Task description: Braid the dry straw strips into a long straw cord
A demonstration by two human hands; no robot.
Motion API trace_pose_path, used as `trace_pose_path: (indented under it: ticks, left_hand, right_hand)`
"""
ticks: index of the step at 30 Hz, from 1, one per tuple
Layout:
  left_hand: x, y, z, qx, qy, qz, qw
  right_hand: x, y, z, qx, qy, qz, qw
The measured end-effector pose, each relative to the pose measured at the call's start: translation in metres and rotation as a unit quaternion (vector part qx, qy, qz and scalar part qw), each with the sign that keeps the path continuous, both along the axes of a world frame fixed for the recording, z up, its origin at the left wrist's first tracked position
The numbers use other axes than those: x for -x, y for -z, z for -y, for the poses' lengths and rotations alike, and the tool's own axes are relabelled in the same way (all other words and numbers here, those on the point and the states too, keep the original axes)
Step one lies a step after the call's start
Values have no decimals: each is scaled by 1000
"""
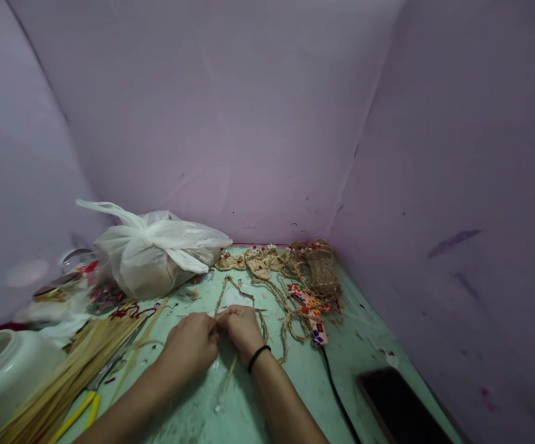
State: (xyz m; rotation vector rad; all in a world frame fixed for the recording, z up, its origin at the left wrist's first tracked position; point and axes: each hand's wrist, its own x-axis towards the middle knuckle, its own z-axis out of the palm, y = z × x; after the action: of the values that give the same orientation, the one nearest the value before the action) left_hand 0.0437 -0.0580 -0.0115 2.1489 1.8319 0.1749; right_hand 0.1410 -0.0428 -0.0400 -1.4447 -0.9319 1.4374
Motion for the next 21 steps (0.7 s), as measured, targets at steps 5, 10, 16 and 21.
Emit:
trace_pose_path:
  ticks: [5,10,16,21]
  left_hand:
    - [7,-12,-6,52,54,28,997]
    - [37,-16,-41,54,-33,121,991]
    - [30,4,-39,116,21,155,981]
    - [22,-8,-30,36,-15,66,997]
  right_hand:
    - [-7,8,-1,-17,-52,-41,998]
    - [-13,8,-2,10,-96,-55,994]
    - [-10,8,-2,-7,-92,-54,994]
    - [-8,9,-2,-17,-80,-35,996]
